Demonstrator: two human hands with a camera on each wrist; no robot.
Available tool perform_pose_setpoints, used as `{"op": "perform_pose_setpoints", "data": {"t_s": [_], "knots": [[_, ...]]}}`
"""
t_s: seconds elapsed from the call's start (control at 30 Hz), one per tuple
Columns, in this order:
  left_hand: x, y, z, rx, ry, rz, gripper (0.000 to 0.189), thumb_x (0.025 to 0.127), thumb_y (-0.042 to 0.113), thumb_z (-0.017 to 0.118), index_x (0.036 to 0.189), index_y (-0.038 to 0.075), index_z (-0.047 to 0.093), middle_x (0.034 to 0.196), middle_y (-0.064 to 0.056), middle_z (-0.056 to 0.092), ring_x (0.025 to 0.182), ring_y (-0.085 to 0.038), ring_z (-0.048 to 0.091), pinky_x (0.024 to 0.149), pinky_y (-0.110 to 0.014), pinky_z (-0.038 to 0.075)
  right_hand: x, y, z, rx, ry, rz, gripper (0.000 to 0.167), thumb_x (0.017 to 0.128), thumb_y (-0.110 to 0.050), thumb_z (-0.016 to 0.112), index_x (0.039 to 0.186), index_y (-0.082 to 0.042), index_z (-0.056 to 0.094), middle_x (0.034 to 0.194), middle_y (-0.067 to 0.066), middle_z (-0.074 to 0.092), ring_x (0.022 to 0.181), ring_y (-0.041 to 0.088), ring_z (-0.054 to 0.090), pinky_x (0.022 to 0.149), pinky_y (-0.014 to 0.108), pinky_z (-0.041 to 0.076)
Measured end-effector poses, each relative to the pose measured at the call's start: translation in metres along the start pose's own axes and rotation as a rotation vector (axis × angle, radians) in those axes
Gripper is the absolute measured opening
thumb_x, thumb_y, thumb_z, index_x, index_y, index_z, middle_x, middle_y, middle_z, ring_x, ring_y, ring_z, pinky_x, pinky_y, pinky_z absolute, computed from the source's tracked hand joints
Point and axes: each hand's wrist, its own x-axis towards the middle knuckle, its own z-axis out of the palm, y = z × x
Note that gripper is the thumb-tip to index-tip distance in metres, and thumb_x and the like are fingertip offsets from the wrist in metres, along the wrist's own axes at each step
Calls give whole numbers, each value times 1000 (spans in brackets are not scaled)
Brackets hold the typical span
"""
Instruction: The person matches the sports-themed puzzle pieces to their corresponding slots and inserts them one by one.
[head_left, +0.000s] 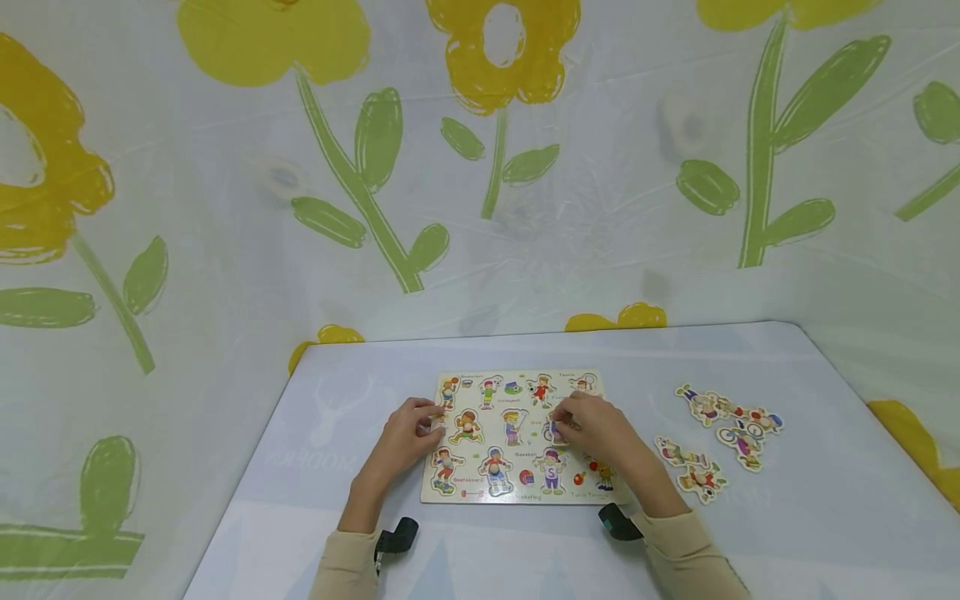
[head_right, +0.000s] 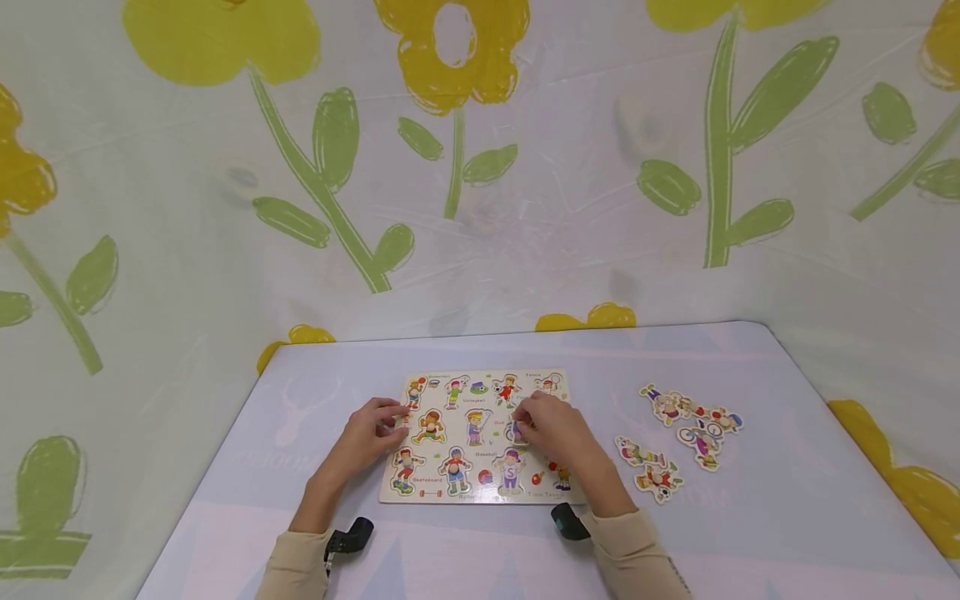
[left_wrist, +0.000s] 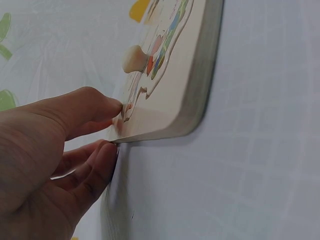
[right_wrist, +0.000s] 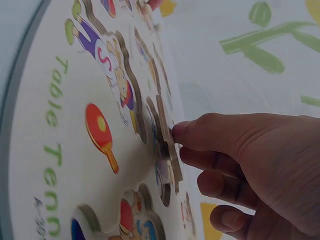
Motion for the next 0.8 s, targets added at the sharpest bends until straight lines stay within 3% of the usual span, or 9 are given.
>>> {"op": "perform_pose_setpoints", "data": {"t_s": [0.53, 0.8], "knots": [[0, 0, -2, 7, 5, 7, 34, 84, 17, 76, 116, 8, 71, 121, -10, 61, 86, -14, 56, 72, -23, 49, 0, -18, 13, -59, 46, -59, 10, 87, -22, 75, 95, -17, 73, 85, -9, 62, 74, 5, 53, 74, 28, 52], [-1, 0, -1, 16, 1, -1, 35, 84, 18, 76, 118, 8, 71, 121, -10, 61, 87, -14, 56, 73, -24, 50, 4, -30, 18, -90, 15, -70, 12, 86, -26, 75, 96, -18, 73, 85, -10, 62, 72, 5, 50, 72, 25, 50]]}}
